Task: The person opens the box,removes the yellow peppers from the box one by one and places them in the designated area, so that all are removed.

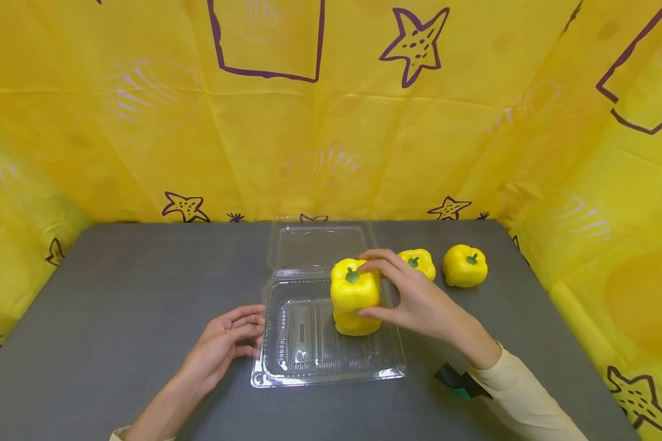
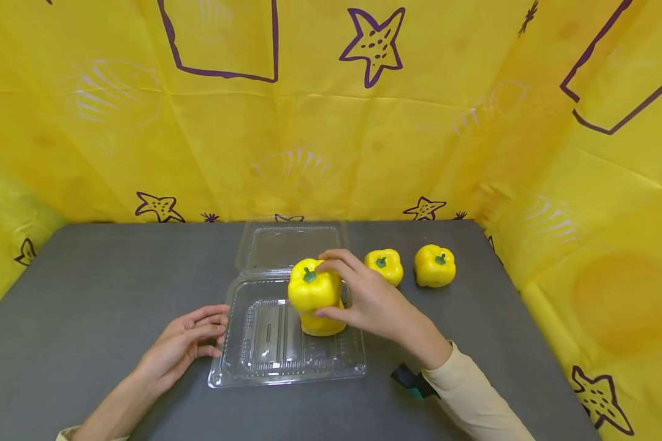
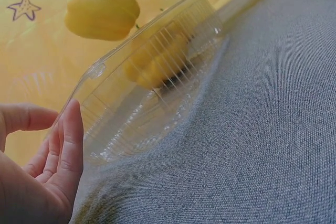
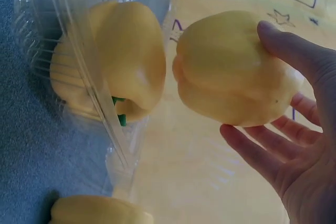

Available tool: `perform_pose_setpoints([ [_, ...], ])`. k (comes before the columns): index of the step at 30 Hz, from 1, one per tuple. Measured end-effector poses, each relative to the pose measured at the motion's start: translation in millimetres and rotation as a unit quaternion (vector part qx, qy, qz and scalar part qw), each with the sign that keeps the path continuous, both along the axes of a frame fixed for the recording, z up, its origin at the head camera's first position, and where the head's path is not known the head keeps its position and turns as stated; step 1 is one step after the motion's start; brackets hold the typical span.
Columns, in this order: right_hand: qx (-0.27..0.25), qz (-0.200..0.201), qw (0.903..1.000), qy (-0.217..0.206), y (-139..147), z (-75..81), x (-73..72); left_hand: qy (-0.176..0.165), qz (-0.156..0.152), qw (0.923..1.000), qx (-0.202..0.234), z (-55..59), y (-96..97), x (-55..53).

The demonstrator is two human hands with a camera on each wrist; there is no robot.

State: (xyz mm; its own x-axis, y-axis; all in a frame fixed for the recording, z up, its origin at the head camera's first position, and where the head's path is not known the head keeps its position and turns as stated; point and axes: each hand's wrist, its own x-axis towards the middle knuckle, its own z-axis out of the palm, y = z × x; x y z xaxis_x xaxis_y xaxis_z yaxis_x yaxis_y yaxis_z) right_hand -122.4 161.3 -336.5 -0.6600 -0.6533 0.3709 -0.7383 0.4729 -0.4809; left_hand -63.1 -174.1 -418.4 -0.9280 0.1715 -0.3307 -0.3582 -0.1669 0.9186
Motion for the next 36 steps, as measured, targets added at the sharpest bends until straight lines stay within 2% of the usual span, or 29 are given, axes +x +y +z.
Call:
perform_pose_setpoints([
  [6,-0.025,-0.008,0.9996,0.005,10.6,-0.1,-0.5,0.000,0.000,1.0000,0.002,-0.5,0.1,0.1],
  [13,-0.093,-0.011,0.9949,-0.037,27.6,-8.0,1.1,0.002,-0.010,0.9999,0.002,-0.2,0.4,-0.4],
  [18,-0.107,-0.016,0.9931,-0.044,34.0,-12.1,5.3,-0.002,-0.004,1.0000,0.002,0.8,0.2,-0.1],
  [24,-0.124,-0.008,0.9921,-0.020,36.5,-13.1,6.5,-0.005,0.000,1.0000,0.006,0.8,-0.5,0.7],
  [31,-0.119,-0.005,0.9927,0.016,39.9,-13.2,6.3,-0.005,0.000,1.0000,0.002,0.5,-0.7,1.0],
  [36,-0.141,0.007,0.9891,0.039,43.7,-15.8,7.7,-0.004,-0.001,1.0000,0.003,0.7,-0.7,0.6],
])
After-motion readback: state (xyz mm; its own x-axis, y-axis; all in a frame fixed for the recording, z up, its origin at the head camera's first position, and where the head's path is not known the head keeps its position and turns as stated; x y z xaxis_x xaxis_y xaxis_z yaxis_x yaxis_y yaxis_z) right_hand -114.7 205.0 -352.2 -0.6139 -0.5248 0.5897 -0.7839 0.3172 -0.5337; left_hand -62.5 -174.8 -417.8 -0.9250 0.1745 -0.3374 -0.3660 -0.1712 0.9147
